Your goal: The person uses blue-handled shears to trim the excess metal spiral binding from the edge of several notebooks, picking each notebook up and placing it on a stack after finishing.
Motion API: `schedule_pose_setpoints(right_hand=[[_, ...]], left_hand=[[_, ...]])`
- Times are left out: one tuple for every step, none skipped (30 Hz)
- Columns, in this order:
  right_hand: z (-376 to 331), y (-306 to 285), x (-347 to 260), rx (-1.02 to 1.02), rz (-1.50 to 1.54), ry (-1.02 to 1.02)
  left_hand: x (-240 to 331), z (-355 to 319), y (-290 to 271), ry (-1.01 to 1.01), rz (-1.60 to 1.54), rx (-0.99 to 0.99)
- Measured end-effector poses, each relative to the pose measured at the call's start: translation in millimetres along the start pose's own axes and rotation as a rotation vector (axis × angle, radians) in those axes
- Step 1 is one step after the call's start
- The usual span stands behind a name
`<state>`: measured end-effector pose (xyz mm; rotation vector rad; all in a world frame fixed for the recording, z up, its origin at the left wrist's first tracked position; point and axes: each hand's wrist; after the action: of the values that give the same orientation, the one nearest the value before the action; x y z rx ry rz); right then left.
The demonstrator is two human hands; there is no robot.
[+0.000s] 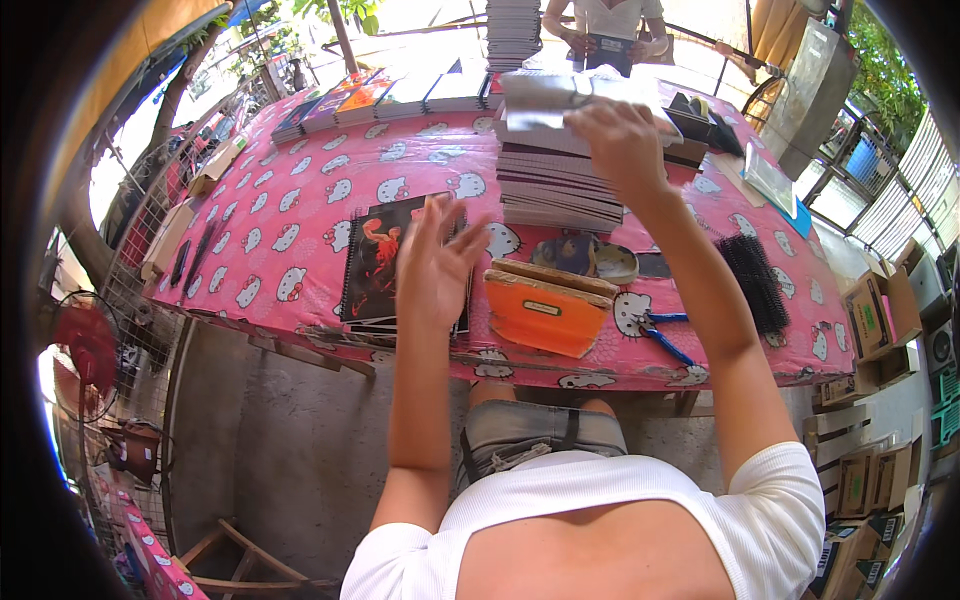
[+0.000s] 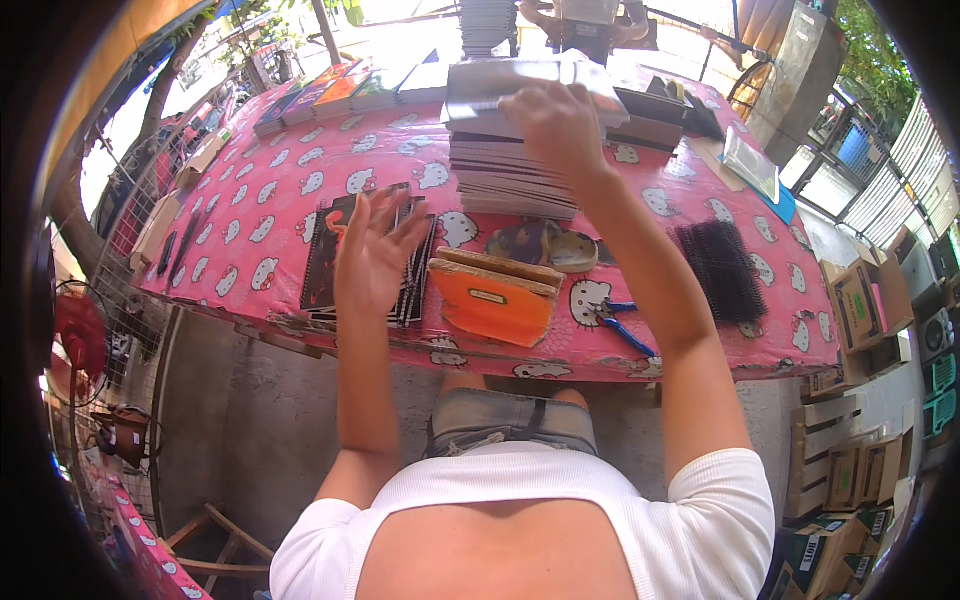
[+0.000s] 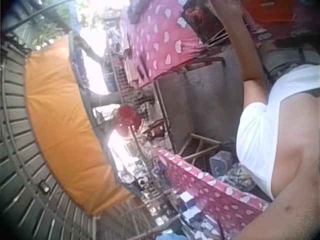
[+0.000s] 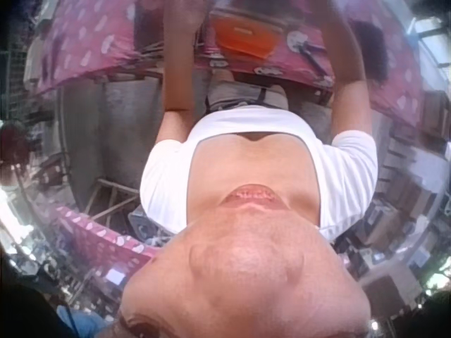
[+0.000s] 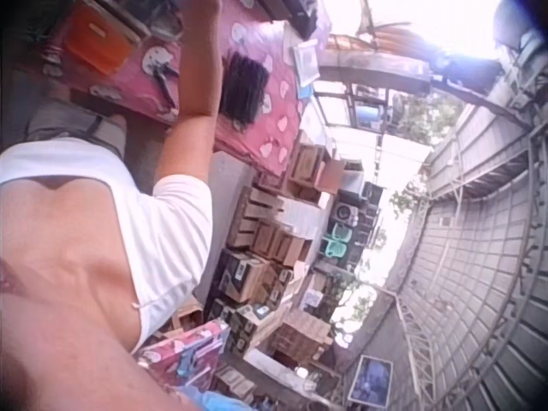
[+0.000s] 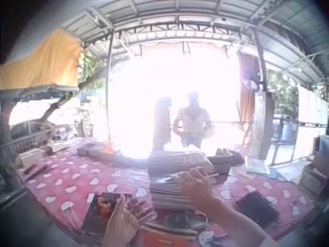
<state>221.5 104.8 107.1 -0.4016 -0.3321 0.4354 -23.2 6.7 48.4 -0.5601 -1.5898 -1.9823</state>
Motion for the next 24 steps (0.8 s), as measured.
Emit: schedule_pose_setpoints(right_hand=[[-5.1,-8.2,-9.0,-0.005,0.004,-0.002],[-9.5,-17.4,-17.4,0.025,0.032,-0.051],[-16.8,-28.5,-21.0,0.045,0.045,-0.092],[-21.1,-35.5,-25.1,0.04,0.04,-0.085],[-24.6,-41.0,-29.6,0.025,0.1,-0.08],[-25.4,-46.3,-31.0,0.023,0.158,-0.08],[-30.3,-54.9,-33.7,0.026,0.145,-0.082],[-37.4,-64.5,-38.3,-0.054,0.131,-0.159],[-47.2,-74.7,-38.5,-0.141,0.109,-0.223],[-56.4,-81.6,-40.8,-0.145,0.113,-0.217],[-66.3,-89.5,-39.6,0.008,0.143,0.052],[-75.4,-96.4,-38.1,0.159,0.177,0.322],[-94.7,-98.2,-29.6,0.032,0.226,0.499],[-109.7,-87.7,-21.8,0.019,0.224,0.51],[-124.7,-73.0,-10.4,-0.064,0.642,0.735],[-124.2,-64.0,-7.4,-0.139,1.076,0.944],[-123.7,-58.4,-2.1,-0.111,1.012,0.868],[-110.3,-56.4,0.0,-0.112,1.016,0.879],[-92.5,-56.7,4.7,-0.057,1.133,0.881],[-78.3,-56.2,11.4,-0.001,1.251,0.88],[-64.4,-55.3,22.6,0.005,1.248,0.871],[-51.3,-54.9,35.0,-0.09,1.178,0.955],[-40.4,-53.9,45.8,-0.183,1.104,1.037],[-36.1,-49.5,59.1,-0.176,1.095,1.032]], left_hand=[[-5.0,10.0,1.4,-0.149,-0.068,-0.016],[-10.1,21.2,3.0,-0.297,-0.136,-0.032],[-19.2,33.0,13.3,-0.313,-0.144,-0.034],[-24.0,43.7,26.5,-0.287,-0.151,-0.111],[-26.4,47.1,34.3,-0.26,-0.159,-0.186],[-25.2,49.2,39.9,-0.261,-0.156,-0.197],[-25.1,50.5,45.0,-0.148,0.043,-0.16],[-24.1,50.5,50.2,-0.032,0.239,-0.12],[-23.9,38.3,61.0,0.036,0.303,-0.078],[-26.1,26.9,53.7,0.029,0.306,-0.075],[-28.3,18.3,41.3,0.112,0.273,-0.1],[-27.4,12.5,26.9,0.198,0.243,-0.119],[-27.8,13.5,15.9,0.186,0.269,-0.148],[-35.0,18.8,11.0,0.171,0.268,-0.142],[-40.6,27.4,14.8,0.176,0.283,-0.132],[-41.2,33.5,20.5,0.189,0.302,-0.116],[-43.1,38.1,27.3,0.177,0.296,-0.071],[-41.4,45.5,35.2,0.169,0.303,-0.067],[-38.1,56.2,45.4,0.171,0.289,-0.023],[-33.8,66.1,55.3,0.173,0.275,0.022],[-27.1,78.8,67.6,0.18,0.272,0.014],[-19.7,90.7,80.5,0.112,0.364,0.075],[-13.1,97.5,91.2,0.044,0.455,0.138],[-10.5,101.0,100.1,0.047,0.449,0.128]])
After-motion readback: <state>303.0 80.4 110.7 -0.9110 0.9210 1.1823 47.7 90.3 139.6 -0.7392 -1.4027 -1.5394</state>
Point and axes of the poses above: each hand's wrist, its own z-axis towards the middle knuckle, its own y-axis out of the palm, x = y × z, and after that the axes turned 4 degrees about y, right-handed
